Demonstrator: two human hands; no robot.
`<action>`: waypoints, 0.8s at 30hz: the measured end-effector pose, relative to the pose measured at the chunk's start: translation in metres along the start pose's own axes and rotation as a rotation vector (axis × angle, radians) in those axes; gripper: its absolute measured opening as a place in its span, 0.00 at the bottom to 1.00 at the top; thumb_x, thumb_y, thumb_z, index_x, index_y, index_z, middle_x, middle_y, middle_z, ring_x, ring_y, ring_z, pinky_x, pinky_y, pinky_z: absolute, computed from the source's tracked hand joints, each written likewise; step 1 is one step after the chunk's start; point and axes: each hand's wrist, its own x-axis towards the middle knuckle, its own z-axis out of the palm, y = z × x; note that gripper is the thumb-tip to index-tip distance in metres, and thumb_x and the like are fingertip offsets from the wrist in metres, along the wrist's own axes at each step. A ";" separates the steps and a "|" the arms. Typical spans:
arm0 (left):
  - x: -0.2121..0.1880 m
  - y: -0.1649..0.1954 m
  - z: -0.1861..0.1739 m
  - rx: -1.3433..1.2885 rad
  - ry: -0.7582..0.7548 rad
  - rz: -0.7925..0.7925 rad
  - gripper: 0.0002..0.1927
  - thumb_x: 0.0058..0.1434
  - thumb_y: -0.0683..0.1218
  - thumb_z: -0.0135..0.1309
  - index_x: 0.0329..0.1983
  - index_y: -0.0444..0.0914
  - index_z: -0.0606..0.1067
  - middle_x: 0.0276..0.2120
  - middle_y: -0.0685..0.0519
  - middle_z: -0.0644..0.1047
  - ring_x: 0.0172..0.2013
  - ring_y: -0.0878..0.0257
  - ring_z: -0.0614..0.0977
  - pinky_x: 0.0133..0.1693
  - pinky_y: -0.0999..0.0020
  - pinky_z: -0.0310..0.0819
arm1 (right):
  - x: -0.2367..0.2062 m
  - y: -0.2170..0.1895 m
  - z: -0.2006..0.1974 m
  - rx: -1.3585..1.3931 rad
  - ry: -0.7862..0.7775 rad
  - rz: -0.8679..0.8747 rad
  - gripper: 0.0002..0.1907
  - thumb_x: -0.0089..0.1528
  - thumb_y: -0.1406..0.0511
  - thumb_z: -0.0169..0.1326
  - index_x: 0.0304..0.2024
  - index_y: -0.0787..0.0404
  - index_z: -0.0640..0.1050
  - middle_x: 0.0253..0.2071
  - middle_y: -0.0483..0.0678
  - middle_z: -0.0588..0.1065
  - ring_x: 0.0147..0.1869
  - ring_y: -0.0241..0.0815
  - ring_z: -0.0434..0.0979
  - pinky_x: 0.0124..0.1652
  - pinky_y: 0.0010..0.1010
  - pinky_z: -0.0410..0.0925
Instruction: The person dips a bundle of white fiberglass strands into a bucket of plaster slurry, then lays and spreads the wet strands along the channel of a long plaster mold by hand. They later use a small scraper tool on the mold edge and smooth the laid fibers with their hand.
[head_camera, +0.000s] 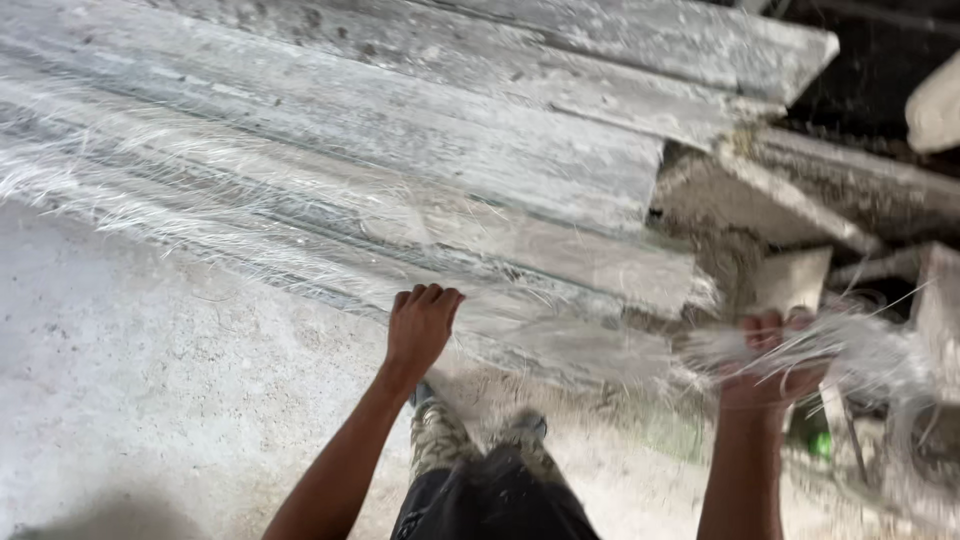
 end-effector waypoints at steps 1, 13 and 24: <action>0.004 -0.012 -0.007 0.015 0.012 -0.022 0.08 0.68 0.48 0.55 0.36 0.40 0.80 0.32 0.52 0.81 0.38 0.55 0.82 0.45 0.52 0.72 | -0.003 0.013 0.004 -0.011 -0.030 0.036 0.21 0.79 0.53 0.40 0.52 0.61 0.77 0.39 0.49 0.79 0.29 0.39 0.73 0.31 0.30 0.68; 0.013 -0.180 -0.093 0.067 0.187 -0.103 0.07 0.67 0.48 0.55 0.42 0.42 0.81 0.39 0.53 0.80 0.44 0.54 0.80 0.53 0.47 0.67 | -0.043 0.156 0.068 -0.056 -0.021 0.230 0.12 0.82 0.56 0.41 0.56 0.53 0.73 0.36 0.45 0.75 0.27 0.35 0.65 0.30 0.27 0.59; -0.009 -0.392 -0.181 0.378 0.107 -0.472 0.32 0.68 0.52 0.42 0.72 0.32 0.59 0.68 0.34 0.61 0.70 0.36 0.58 0.58 0.25 0.54 | -0.139 0.457 0.223 -0.221 -0.007 0.392 0.15 0.83 0.55 0.44 0.66 0.54 0.68 0.45 0.49 0.79 0.44 0.49 0.79 0.47 0.48 0.72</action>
